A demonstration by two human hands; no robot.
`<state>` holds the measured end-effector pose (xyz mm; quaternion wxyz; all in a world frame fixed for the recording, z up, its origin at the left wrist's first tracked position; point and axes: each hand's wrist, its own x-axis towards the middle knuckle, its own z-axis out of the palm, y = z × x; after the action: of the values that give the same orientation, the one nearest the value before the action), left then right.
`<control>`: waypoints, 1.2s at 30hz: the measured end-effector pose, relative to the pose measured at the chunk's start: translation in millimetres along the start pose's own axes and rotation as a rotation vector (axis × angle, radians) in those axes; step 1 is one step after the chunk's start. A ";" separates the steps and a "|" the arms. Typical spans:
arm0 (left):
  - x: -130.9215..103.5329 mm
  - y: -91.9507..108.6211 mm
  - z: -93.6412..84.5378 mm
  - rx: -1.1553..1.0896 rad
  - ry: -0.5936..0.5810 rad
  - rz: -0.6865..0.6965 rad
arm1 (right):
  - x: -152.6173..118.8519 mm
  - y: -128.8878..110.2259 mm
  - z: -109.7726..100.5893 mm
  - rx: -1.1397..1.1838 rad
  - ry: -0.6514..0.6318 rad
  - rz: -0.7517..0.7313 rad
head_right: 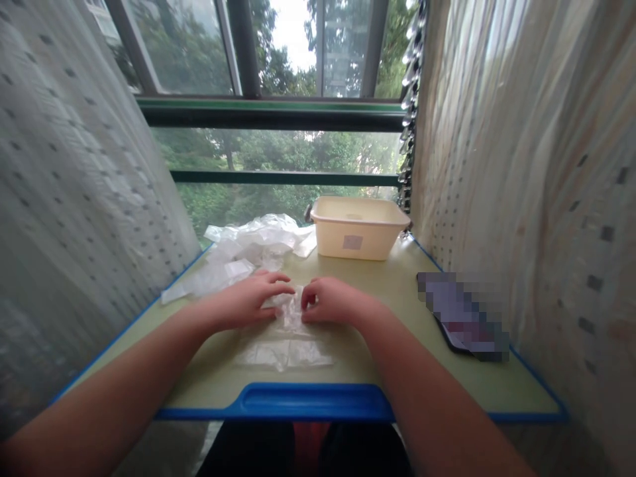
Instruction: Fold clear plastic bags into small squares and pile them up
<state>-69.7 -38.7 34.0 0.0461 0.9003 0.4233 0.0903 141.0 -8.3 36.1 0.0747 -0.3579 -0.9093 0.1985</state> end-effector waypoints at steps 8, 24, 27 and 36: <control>0.8 18.3 0.0 -0.012 -0.055 0.149 | 1.0 8.9 2.9 0.049 -0.028 0.010; -9.7 33.6 -9.4 0.034 -0.132 0.162 | -11.3 38.2 -19.6 -0.034 0.083 0.460; -8.9 32.8 -8.5 0.031 -0.132 0.154 | -8.1 31.6 -15.3 0.009 0.059 0.417; -6.9 29.7 -5.2 0.036 -0.102 0.133 | -2.0 27.6 -17.5 0.104 0.237 0.405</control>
<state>-52.6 -62.9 43.0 0.0454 0.9305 0.3613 0.0397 164.4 14.1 40.6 0.1579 -0.5495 -0.7924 0.2125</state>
